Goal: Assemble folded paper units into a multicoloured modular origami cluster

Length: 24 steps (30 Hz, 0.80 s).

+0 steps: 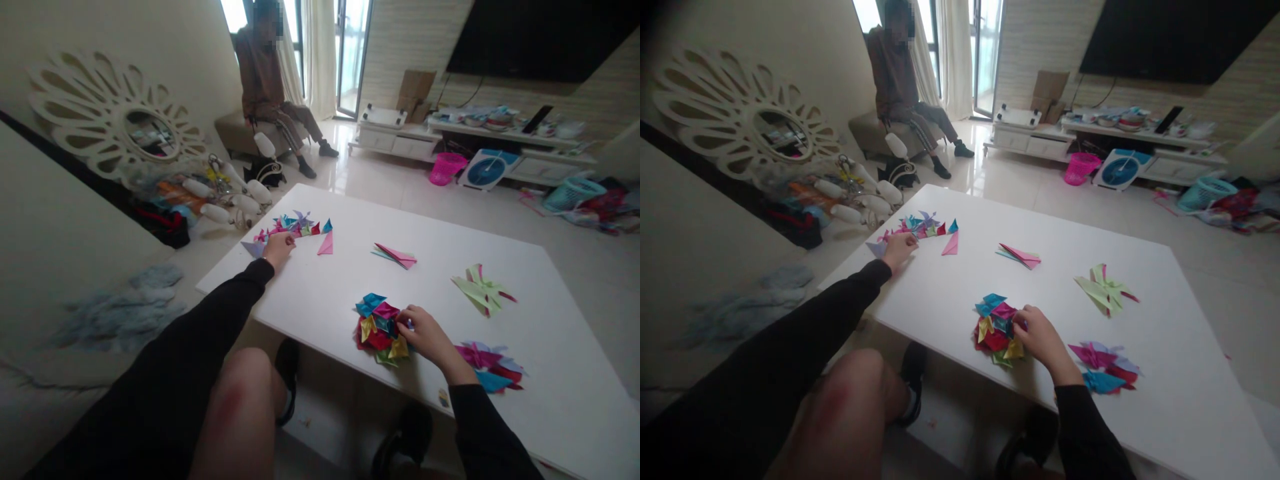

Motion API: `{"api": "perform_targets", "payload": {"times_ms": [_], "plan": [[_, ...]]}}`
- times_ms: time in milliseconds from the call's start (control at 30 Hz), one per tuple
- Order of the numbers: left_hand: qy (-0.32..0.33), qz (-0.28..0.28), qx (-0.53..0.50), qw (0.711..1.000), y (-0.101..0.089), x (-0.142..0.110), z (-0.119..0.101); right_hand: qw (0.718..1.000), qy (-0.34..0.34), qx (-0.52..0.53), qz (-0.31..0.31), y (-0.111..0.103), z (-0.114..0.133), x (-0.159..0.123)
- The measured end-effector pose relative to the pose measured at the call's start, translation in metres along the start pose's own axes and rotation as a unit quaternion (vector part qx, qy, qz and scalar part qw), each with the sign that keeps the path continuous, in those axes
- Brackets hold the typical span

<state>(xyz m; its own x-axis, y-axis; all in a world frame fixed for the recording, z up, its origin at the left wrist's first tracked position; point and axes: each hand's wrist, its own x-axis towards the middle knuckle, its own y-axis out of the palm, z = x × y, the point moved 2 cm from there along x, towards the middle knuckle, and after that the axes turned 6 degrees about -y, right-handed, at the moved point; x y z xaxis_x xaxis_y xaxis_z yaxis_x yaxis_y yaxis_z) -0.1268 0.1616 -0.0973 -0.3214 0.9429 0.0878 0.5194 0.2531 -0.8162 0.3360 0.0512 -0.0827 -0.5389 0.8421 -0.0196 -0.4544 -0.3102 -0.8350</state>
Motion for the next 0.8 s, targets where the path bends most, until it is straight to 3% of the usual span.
{"api": "perform_targets", "payload": {"times_ms": [200, 367, 633, 800], "plan": [[-0.006, 0.014, 0.012, 1.000, 0.043, 0.034, -0.020, 1.000, -0.004, 0.001, -0.025, -0.001, 0.002, 0.009], [-0.011, 0.054, 0.014, 0.998, 0.061, 0.050, -0.031, 0.999, -0.012, -0.002, -0.031, -0.003, 0.007, 0.013], [-0.057, 0.064, 0.034, 0.996, 0.055, 0.040, -0.040, 0.999, -0.020, -0.001, -0.051, -0.010, 0.012, 0.012], [-0.018, 0.080, 0.022, 0.996, 0.043, 0.001, -0.079, 0.998, -0.025, 0.003, -0.059, -0.014, 0.014, 0.013]]}}
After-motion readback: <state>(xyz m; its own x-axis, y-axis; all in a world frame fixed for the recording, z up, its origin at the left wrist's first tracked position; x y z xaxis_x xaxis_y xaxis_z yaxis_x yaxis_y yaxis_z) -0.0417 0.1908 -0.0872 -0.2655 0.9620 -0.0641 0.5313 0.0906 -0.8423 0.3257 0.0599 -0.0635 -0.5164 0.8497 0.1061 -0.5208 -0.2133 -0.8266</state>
